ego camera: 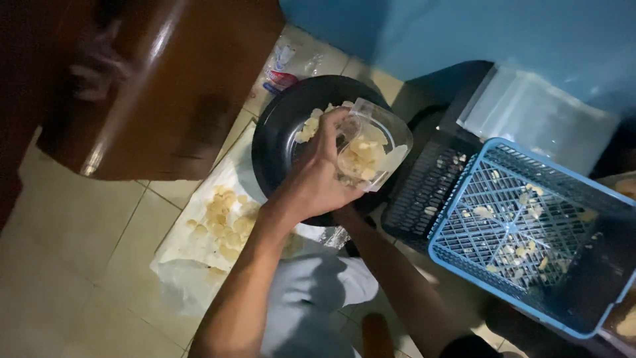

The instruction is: The person sits on the floor and packs potato chips from a blue basket and a black bowl into clear plastic bags. They transfer the chips by hand, arrange them in the bags, and place the filled bags on a stack.

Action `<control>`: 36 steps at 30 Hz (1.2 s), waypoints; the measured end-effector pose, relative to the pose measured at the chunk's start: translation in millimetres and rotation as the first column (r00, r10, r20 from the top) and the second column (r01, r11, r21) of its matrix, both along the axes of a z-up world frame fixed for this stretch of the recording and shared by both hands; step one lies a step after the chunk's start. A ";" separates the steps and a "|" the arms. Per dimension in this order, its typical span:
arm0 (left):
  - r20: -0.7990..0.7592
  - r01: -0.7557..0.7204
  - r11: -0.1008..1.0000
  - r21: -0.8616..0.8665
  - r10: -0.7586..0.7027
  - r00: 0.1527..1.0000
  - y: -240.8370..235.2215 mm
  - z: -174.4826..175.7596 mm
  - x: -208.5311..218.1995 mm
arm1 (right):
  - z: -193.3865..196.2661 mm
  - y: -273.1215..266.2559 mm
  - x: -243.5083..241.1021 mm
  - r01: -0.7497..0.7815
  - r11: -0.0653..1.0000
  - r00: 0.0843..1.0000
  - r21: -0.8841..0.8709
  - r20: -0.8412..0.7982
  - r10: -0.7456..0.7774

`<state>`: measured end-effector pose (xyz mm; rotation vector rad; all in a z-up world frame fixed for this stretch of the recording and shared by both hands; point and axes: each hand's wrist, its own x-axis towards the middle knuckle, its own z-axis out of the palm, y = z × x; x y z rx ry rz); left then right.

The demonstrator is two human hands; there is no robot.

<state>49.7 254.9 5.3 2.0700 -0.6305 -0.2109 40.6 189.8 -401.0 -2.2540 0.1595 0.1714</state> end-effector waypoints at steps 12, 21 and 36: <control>0.095 -0.177 0.982 -0.057 0.182 0.979 2.3 -15.8 1.8 | 98.3 -72.7 -2.2 0.193 0.934 0.959 0.301 0.142 -0.244; 0.209 -0.437 0.898 0.057 0.417 0.884 41.1 -69.6 10.6 | 294.9 -138.4 16.3 0.065 0.751 0.948 0.657 0.195 -0.253; -0.244 -0.202 0.946 0.253 0.264 0.933 -2.3 -67.3 26.4 | 416.6 -124.5 29.8 -0.316 0.931 0.941 -0.180 0.068 0.333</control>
